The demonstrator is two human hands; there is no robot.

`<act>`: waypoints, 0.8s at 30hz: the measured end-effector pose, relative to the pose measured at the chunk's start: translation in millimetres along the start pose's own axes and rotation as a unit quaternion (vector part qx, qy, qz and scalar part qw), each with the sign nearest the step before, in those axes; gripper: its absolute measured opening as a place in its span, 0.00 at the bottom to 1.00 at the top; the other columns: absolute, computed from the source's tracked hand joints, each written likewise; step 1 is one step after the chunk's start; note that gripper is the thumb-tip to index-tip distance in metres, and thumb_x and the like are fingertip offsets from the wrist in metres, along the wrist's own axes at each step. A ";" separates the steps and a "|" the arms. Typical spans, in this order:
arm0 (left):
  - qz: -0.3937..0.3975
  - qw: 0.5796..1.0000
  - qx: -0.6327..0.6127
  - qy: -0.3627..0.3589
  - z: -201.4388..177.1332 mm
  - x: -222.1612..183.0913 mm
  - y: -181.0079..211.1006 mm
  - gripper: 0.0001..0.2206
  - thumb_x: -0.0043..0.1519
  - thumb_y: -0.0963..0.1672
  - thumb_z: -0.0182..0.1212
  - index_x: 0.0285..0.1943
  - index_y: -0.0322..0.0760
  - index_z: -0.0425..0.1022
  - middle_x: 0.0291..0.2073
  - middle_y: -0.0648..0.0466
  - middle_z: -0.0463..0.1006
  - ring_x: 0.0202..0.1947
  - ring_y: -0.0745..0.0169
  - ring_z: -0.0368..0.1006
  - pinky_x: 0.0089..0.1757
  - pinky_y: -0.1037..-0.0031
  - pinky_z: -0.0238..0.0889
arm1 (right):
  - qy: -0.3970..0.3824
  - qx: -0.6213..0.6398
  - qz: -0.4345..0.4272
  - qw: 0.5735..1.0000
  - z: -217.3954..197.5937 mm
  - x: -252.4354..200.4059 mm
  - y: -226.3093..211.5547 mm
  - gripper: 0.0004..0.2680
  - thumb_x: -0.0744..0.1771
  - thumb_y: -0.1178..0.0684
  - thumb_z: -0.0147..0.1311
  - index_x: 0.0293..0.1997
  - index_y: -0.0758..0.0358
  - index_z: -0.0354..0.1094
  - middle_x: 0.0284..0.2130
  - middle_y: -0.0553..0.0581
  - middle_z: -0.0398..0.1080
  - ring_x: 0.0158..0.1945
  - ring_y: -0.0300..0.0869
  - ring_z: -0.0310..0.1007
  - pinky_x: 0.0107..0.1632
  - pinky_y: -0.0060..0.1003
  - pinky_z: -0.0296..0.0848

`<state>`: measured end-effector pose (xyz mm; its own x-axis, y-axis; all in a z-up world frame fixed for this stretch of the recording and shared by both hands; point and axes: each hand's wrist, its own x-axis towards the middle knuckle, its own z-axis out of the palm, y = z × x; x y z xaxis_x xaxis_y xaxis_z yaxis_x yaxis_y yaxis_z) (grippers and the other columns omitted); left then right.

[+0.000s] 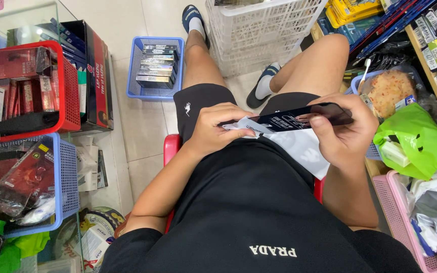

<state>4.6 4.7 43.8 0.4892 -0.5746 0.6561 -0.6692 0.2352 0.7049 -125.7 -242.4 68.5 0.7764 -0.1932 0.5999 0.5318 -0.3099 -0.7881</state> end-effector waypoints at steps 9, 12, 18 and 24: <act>-0.039 0.996 -0.064 0.055 5.1 -10.2 -8.8 0.06 0.62 0.39 0.71 0.45 0.28 0.82 0.38 0.49 0.85 0.37 0.66 0.82 0.40 0.80 0.73 | 0.045 0.031 -0.035 0.998 3.5 32.1 -26.2 0.09 0.73 0.62 0.56 0.55 0.73 0.60 0.38 0.62 0.74 0.36 0.41 0.79 0.43 0.33 0.80; -0.040 0.994 -0.082 0.062 9.8 -9.7 -9.6 0.05 0.64 0.38 0.68 0.45 0.27 0.81 0.38 0.48 0.85 0.37 0.67 0.82 0.39 0.80 0.72 | 0.006 -0.023 -0.066 0.998 11.4 44.4 -41.0 0.09 0.71 0.65 0.57 0.55 0.72 0.60 0.36 0.63 0.74 0.35 0.42 0.78 0.42 0.34 0.79; -0.092 0.989 -0.103 0.061 16.9 -15.9 -14.4 0.06 0.65 0.39 0.68 0.46 0.26 0.81 0.35 0.50 0.85 0.34 0.73 0.78 0.39 0.81 0.70 | -0.023 -0.070 -0.104 0.992 42.3 71.0 -68.0 0.18 0.70 0.68 0.61 0.60 0.71 0.48 0.40 0.61 0.70 0.41 0.42 0.75 0.44 0.31 0.75; -0.133 0.971 -0.184 0.071 16.4 -19.9 -26.1 0.07 0.67 0.40 0.66 0.48 0.25 0.80 0.39 0.50 0.85 0.39 0.72 0.79 0.43 0.80 0.71 | -0.018 -0.069 -0.131 0.989 43.9 59.0 -47.1 0.20 0.69 0.66 0.62 0.61 0.65 0.49 0.48 0.64 0.69 0.44 0.39 0.77 0.47 0.30 0.77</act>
<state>3.2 -2.9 7.9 0.7074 -0.5447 0.4504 -0.2767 0.3729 0.8856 -90.1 -198.4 134.9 0.6312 -0.0577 0.7735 0.6667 -0.4691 -0.5791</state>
